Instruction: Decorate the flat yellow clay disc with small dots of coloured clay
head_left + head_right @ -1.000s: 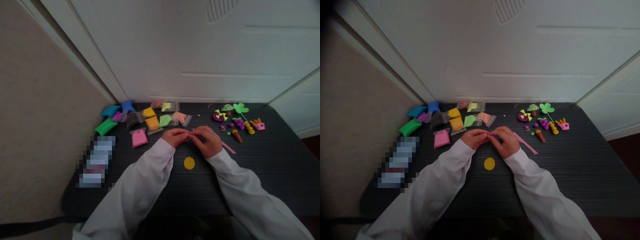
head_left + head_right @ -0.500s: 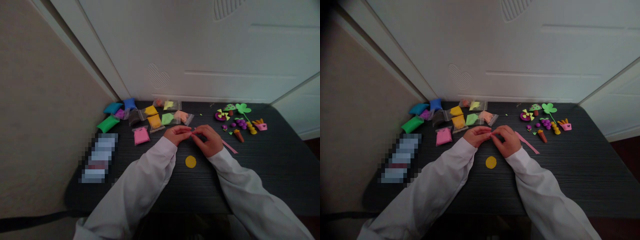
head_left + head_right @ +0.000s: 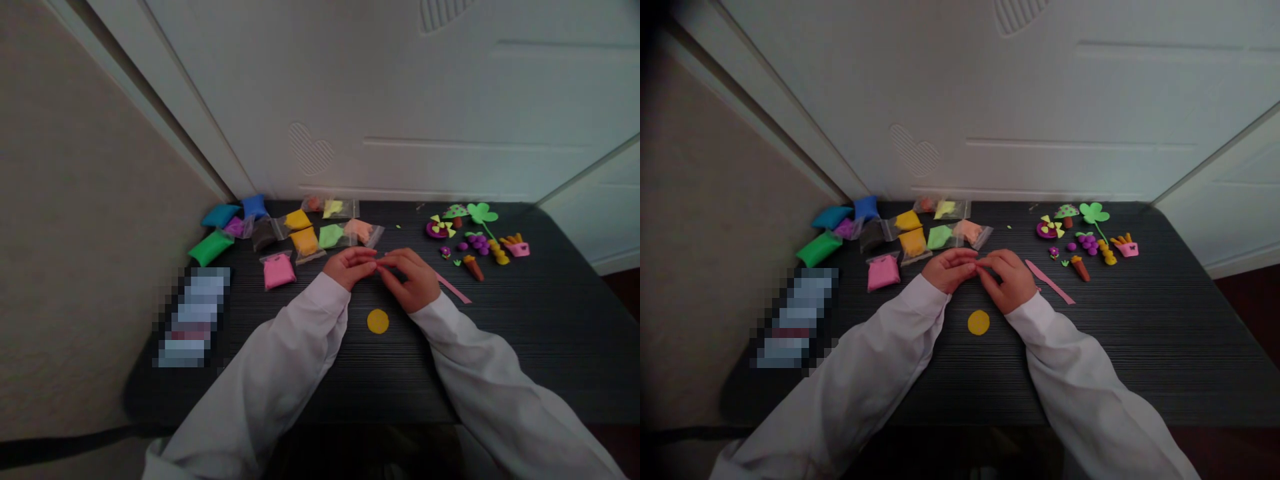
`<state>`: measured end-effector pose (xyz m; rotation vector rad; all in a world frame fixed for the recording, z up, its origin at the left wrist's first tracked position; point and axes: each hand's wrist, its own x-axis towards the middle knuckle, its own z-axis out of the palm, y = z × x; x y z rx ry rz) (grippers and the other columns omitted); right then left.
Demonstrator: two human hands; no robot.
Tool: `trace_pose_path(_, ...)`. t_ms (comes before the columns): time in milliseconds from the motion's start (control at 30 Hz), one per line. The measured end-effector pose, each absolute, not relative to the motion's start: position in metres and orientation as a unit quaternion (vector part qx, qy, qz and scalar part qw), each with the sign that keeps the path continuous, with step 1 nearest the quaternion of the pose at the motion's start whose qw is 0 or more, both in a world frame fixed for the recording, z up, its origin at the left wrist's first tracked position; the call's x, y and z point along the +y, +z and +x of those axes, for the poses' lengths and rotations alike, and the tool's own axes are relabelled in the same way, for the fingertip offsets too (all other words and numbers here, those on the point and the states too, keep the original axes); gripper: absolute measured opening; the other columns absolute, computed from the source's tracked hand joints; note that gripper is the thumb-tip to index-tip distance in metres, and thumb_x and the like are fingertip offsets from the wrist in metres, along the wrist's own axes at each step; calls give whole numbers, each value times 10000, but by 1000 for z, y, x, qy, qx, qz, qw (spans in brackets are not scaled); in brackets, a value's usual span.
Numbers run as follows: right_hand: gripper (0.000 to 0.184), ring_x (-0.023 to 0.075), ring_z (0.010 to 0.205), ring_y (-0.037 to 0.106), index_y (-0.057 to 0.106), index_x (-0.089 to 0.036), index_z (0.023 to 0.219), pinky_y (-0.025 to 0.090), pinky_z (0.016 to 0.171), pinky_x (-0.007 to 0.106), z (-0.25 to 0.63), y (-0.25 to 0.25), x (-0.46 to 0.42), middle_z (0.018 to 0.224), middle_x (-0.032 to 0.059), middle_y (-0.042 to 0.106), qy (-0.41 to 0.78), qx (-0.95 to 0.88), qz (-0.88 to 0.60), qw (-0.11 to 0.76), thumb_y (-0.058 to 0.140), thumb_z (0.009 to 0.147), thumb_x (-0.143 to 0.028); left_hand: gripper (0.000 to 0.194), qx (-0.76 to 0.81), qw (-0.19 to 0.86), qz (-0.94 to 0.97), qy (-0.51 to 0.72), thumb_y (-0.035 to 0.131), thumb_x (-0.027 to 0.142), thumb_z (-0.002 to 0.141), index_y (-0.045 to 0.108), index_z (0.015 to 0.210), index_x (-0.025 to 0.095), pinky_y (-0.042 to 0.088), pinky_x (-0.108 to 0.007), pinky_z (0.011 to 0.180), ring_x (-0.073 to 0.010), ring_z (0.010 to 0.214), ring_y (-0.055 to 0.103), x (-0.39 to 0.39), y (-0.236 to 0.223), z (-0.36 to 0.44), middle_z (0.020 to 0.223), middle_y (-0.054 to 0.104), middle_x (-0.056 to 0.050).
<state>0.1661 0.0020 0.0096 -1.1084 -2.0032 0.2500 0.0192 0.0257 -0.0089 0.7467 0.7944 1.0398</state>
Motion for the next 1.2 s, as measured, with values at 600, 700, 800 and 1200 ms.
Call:
trace_pose_path(600, 154, 145, 804, 531, 596, -180, 863, 462, 719, 301, 165, 10, 1, 844, 67, 562, 82, -799, -438, 405, 526, 729, -207, 412, 333, 751, 317, 475, 720, 196, 484, 554, 859, 151, 420, -202, 569, -68, 540, 558, 26, -6, 18, 585, 603, 35)
trace_pose_path(700, 143, 147, 793, 534, 595, -186, 850, 464, 706, 301, 165, 10, 2, 835, 65, 562, 86, -797, -439, 406, 532, 724, -208, 413, 329, 754, 323, 468, 718, 195, 486, 551, 861, 149, 416, -211, 580, -69, 540, 555, 26, -6, 18, 586, 599, 34)
trace_pose_path(800, 125, 149, 785, 535, 586, -202, 837, 464, 696, 311, 164, 9, 2, 829, 57, 562, 91, -791, -444, 410, 520, 731, -209, 416, 335, 756, 325, 458, 717, 185, 484, 549, 862, 145, 418, -226, 601, -69, 543, 553, 26, -5, 18, 599, 598, 32)
trace_pose_path(1200, 104, 140, 773, 531, 561, -194, 831, 449, 686, 297, 166, 17, 0, 796, 41, 583, 119, -759, -461, 443, 502, 746, -198, 358, 347, 756, 297, 469, 701, 149, 496, 554, 822, 144, 434, -202, 590, -81, 599, 579, 27, -3, 16, 587, 594, 31)
